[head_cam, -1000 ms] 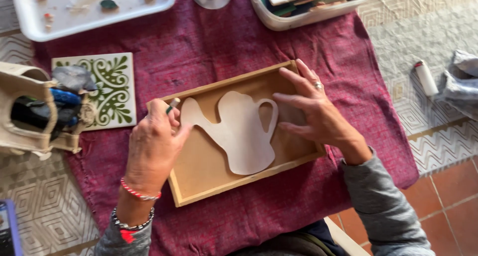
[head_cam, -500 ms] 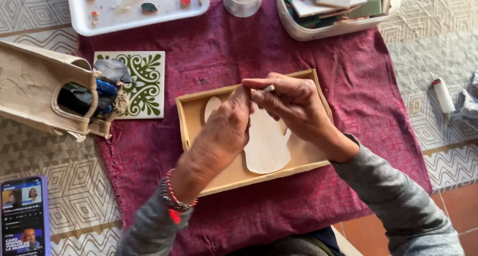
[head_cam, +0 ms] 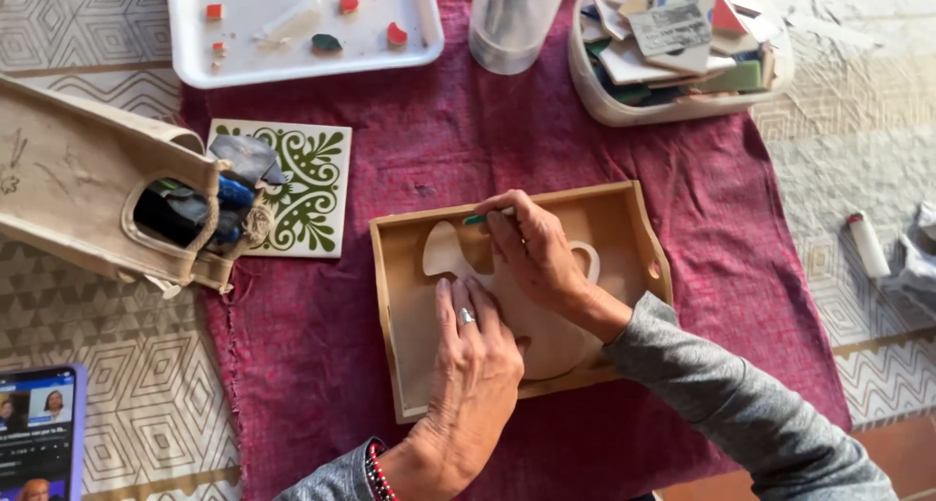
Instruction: Tracing a watering-can-shaped template onto a wooden tray using a pencil.
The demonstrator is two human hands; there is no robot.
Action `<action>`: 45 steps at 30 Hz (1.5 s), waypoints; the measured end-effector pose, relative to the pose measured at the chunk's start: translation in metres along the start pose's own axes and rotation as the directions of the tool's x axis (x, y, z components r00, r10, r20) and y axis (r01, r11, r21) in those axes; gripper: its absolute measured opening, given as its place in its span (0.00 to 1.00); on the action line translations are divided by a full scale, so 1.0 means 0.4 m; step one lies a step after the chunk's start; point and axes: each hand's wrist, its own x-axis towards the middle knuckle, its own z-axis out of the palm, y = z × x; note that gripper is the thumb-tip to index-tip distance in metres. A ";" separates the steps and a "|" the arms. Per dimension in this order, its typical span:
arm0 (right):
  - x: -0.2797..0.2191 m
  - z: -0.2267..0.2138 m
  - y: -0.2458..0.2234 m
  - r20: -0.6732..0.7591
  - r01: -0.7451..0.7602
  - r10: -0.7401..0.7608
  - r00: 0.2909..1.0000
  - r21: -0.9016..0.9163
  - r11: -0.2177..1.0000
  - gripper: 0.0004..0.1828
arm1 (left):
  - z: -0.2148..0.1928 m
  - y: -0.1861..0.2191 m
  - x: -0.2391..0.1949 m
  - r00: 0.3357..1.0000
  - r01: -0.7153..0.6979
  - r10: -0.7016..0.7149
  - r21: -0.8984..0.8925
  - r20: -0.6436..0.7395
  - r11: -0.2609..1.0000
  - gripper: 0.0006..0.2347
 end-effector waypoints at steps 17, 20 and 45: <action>0.021 0.018 -0.015 0.082 0.122 -0.099 0.992 -0.365 0.923 0.08 | 0.009 0.010 0.024 0.982 -0.171 0.163 0.082 0.090 0.982 0.18; 0.021 0.016 -0.020 0.099 0.134 -0.104 0.990 -0.384 0.913 0.06 | 0.008 0.006 0.024 0.977 -0.195 0.188 0.069 0.097 0.978 0.16; 0.002 -0.056 -0.083 0.348 0.206 -0.029 0.937 -0.483 0.851 0.04 | -0.020 -0.019 0.031 0.968 -0.245 0.235 0.121 0.093 0.962 0.16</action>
